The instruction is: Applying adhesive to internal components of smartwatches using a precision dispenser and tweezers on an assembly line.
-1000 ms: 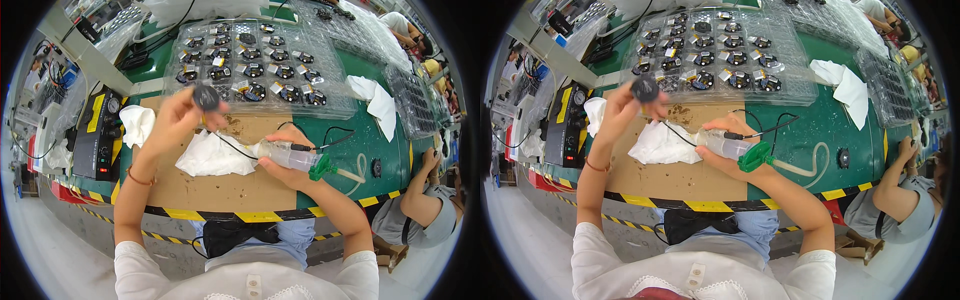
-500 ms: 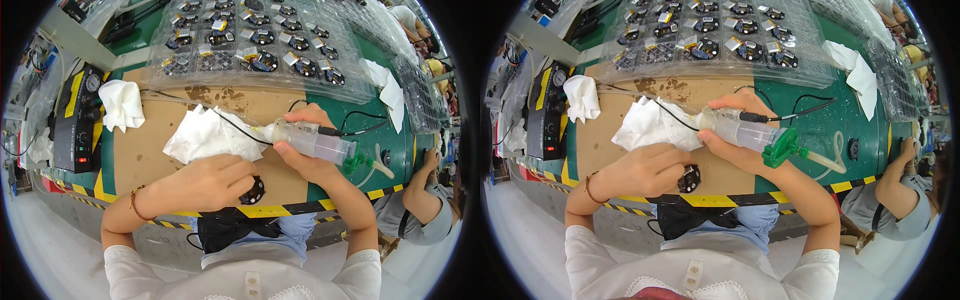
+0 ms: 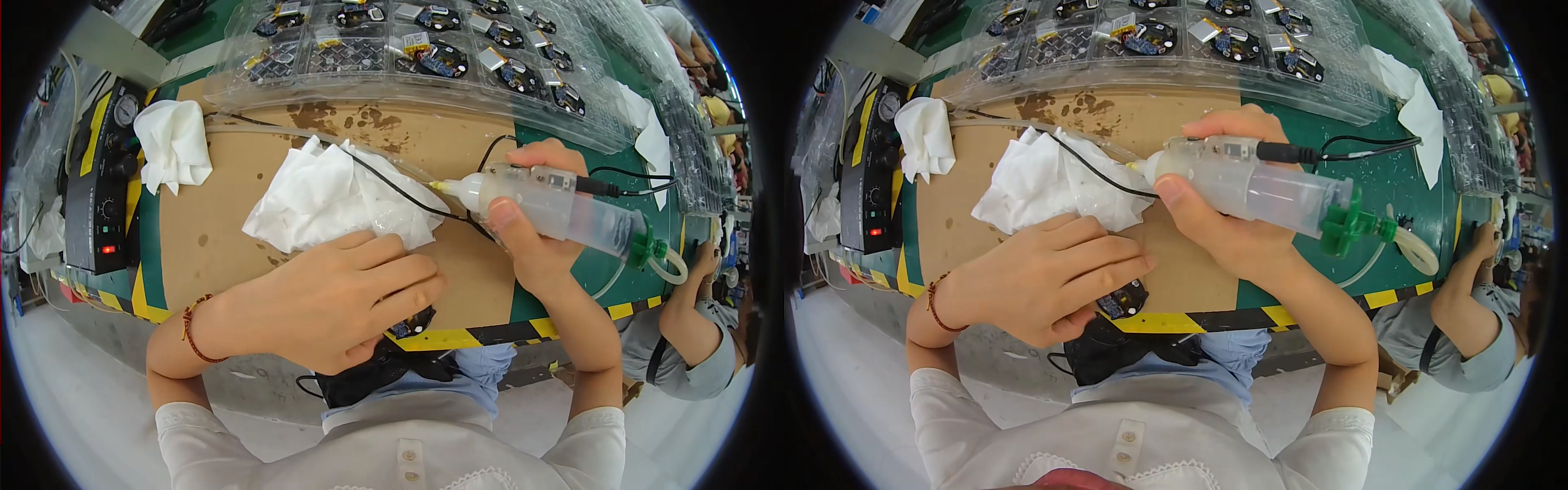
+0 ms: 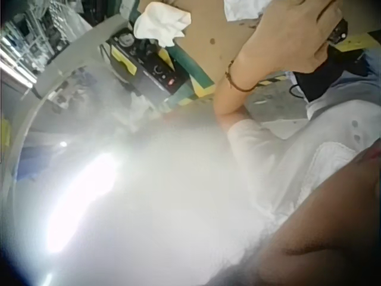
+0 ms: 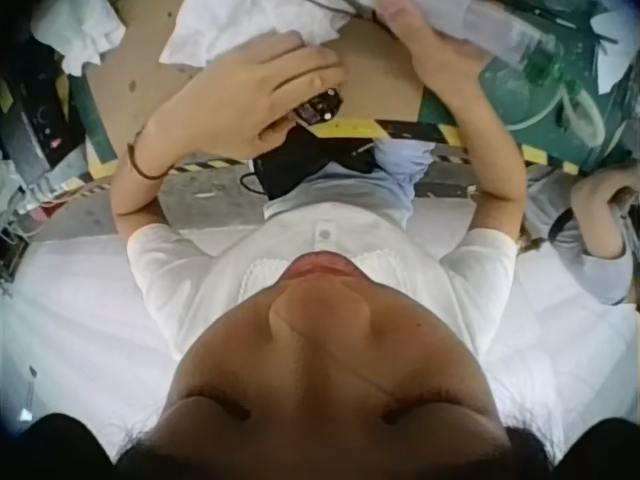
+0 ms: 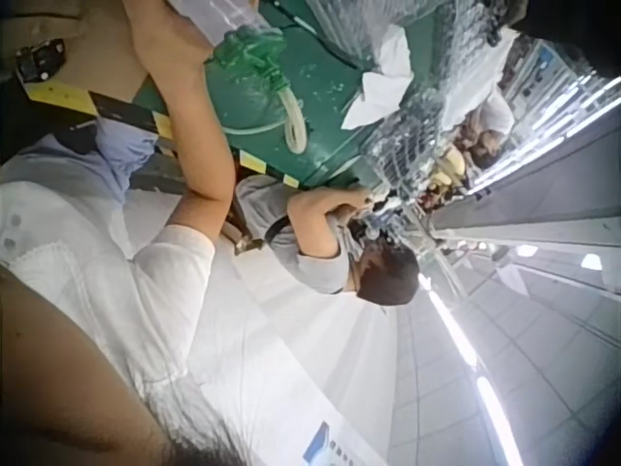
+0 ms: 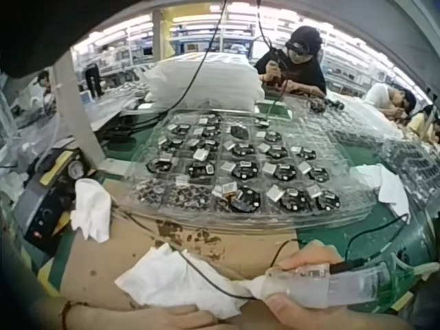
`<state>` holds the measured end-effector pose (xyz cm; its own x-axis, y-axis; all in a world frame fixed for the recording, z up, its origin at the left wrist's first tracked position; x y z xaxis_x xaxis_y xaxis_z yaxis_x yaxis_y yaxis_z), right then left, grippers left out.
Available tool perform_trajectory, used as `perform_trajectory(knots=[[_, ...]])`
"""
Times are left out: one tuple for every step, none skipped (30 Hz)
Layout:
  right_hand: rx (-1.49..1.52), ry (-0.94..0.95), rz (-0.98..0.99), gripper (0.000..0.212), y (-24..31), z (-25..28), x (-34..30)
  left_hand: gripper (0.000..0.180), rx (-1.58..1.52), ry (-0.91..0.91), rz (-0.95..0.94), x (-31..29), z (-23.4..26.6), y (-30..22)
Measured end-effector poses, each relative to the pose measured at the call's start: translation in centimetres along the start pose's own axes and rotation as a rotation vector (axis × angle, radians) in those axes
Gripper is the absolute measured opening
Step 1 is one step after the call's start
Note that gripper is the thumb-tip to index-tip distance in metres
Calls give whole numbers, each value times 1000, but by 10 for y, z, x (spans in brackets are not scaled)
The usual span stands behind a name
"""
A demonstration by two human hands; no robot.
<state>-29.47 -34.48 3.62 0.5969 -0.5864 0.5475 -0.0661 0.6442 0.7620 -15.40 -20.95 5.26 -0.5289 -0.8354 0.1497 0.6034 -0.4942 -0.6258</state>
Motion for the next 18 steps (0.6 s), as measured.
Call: perform_trajectory(knots=[[-13, 19, -91, 40, 0, 1, -2, 56, -21, 33, 0, 0, -1, 0], [-28, 37, -180, 43, 0, 2, -3, 56, -24, 31, 2, -1, -3, 0], [-27, 41, -182, 43, 1, 2, -3, 56, 13, -6, -30, -2, -5, -1], [-22, 15, -193, 43, 2, 4, -3, 55, 51, -43, -63, -3, -7, -1], [-15, -11, -204, 43, 2, 4, -3, 55, 47, -43, -60, -4, -11, 1], [-14, -8, -207, 43, 2, 4, -3, 55, 67, -99, -83, -5, -14, 2], [17, -26, -217, 43, 2, 4, -3, 55, 87, -155, -107, -6, -15, 2], [46, -44, -226, 44, 1, 5, -3, 55, 83, -154, -105, -6, -17, 2], [46, -43, -230, 44, 0, 4, -3, 49, 74, -187, -102, -5, -16, 2], [59, -74, -244, 45, 0, 4, -3, 44, 65, -219, -98, -5, -16, 2], [71, -105, -259, 47, -1, 4, -3, 44, 60, -217, -98, -5, -15, 2], [70, -106, -264, 47, 0, 4, -3, 39, 70, -206, -93, -5, -14, 2], [81, -107, -279, 47, 0, 4, -3, 33, 79, -194, -87, -5, -14, 2], [91, -110, -292, 48, 0, 4, -3, 33, 75, -192, -89, -4, -16, 3], [89, -112, -296, 48, -1, 5, -4, 29, 74, -209, -108, -3, -17, 2], [66, -95, -291, 49, -2, 5, -4, 25, 72, -225, -126, -3, -19, 2], [43, -78, -287, 51, -3, 6, -5, 25, 68, -223, -128, -2, -20, 1], [41, -80, -292, 51, -3, 5, -5, 24, 65, -233, -104, -1, -20, 0]])
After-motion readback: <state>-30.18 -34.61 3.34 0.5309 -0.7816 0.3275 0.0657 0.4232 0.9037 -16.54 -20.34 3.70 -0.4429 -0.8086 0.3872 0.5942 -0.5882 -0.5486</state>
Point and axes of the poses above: each hand's wrist, its own x-axis towards the middle knuckle, its own z-axis out of the back of the hand, y = z × x, the point moved 3 cm from there along x, towards the middle knuckle, and after that the axes turned 4 degrees about -x, right-handed, at the moved point
